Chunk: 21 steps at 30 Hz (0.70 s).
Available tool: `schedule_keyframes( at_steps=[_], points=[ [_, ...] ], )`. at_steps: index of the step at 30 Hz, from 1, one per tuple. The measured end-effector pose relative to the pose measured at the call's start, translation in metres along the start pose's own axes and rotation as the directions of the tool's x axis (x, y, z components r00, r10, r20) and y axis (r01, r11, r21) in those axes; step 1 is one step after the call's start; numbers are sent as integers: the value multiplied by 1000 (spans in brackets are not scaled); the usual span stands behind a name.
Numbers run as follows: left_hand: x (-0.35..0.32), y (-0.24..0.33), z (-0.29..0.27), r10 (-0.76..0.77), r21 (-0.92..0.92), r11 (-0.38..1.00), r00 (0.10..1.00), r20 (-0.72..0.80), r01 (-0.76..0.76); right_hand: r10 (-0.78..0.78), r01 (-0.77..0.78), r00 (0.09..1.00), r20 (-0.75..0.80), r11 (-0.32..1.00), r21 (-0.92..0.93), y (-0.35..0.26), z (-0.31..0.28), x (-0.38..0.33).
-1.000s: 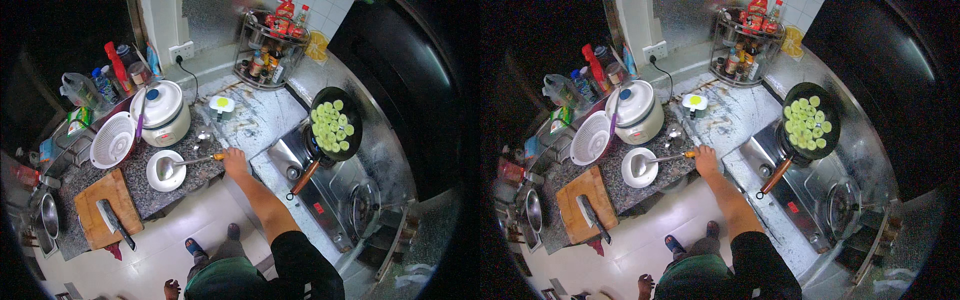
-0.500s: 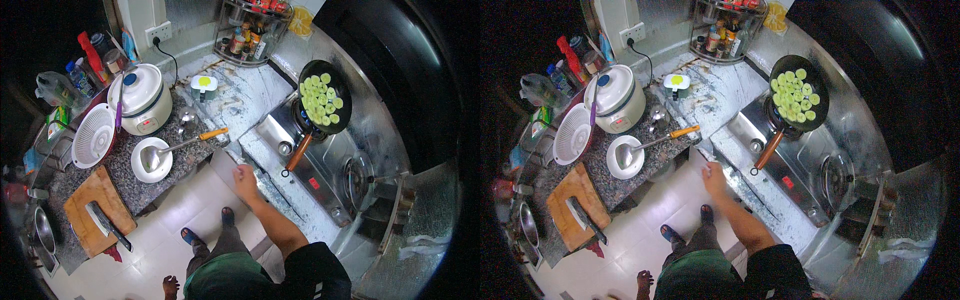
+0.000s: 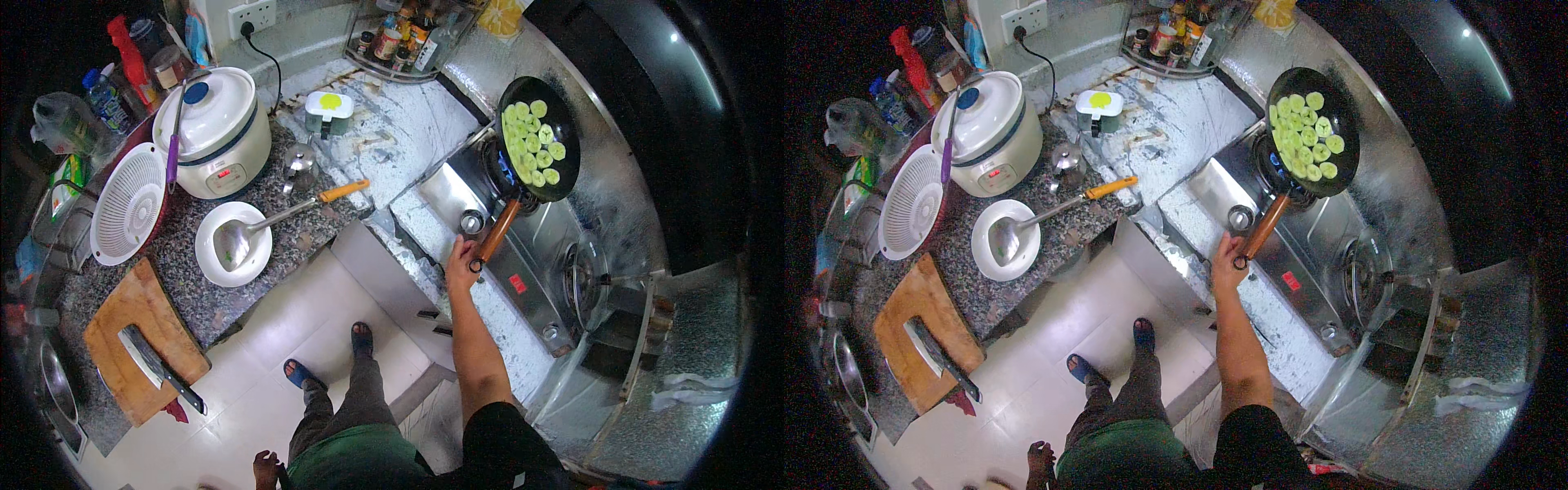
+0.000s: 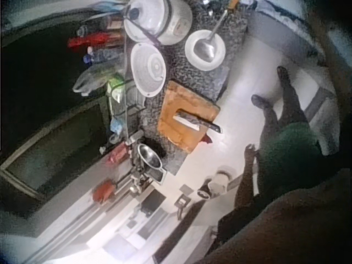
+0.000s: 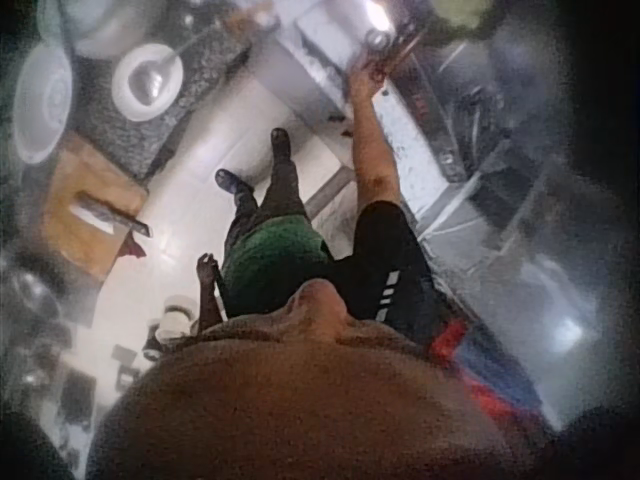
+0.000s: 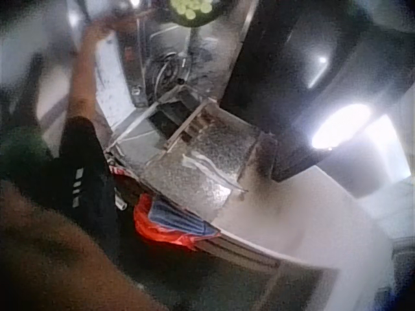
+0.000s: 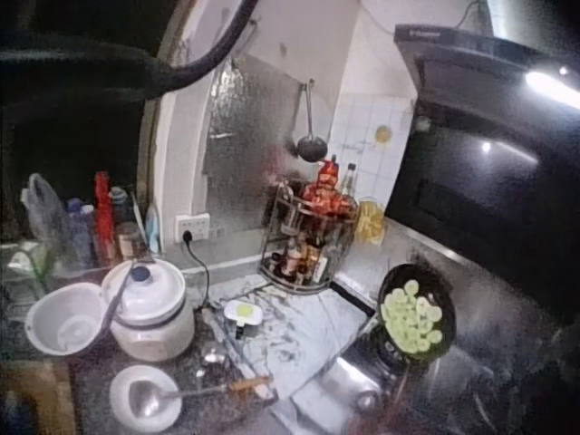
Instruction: The person places sliced cucumbers into a wok on a stove by hand and uses a spatula to stir them. They turn a knob on the stove, handle a towel, and use a spoon to place seasoning into a bowl.
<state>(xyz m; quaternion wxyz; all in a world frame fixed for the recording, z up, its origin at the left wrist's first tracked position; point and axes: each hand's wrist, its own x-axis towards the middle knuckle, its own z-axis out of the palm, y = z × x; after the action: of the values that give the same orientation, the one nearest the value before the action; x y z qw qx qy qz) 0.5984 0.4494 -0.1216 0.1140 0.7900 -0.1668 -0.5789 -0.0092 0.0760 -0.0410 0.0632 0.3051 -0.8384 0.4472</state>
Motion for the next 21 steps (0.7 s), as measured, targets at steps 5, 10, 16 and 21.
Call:
schedule_keyframes(
  at_steps=[5, 10, 16, 21],
  points=[
    [24, -39, -31, -67, -233, 970, 997, 46, 76, -152, 148, 988, 3, 955, -256, 6, -11, 17],
    [45, -69, -31, 15, -36, 999, 1000, -10, -16, -379, 345, 924, -49, 883, -317, 1, -13, 34],
    [10, -22, -2, 2, -152, 988, 998, 66, 8, -488, 435, 872, 36, 740, -514, 4, -7, 50],
    [9, -21, -2, 38, -26, 999, 998, 58, -37, -499, 437, 863, 71, 670, -601, 2, -6, 56]
  ],
)
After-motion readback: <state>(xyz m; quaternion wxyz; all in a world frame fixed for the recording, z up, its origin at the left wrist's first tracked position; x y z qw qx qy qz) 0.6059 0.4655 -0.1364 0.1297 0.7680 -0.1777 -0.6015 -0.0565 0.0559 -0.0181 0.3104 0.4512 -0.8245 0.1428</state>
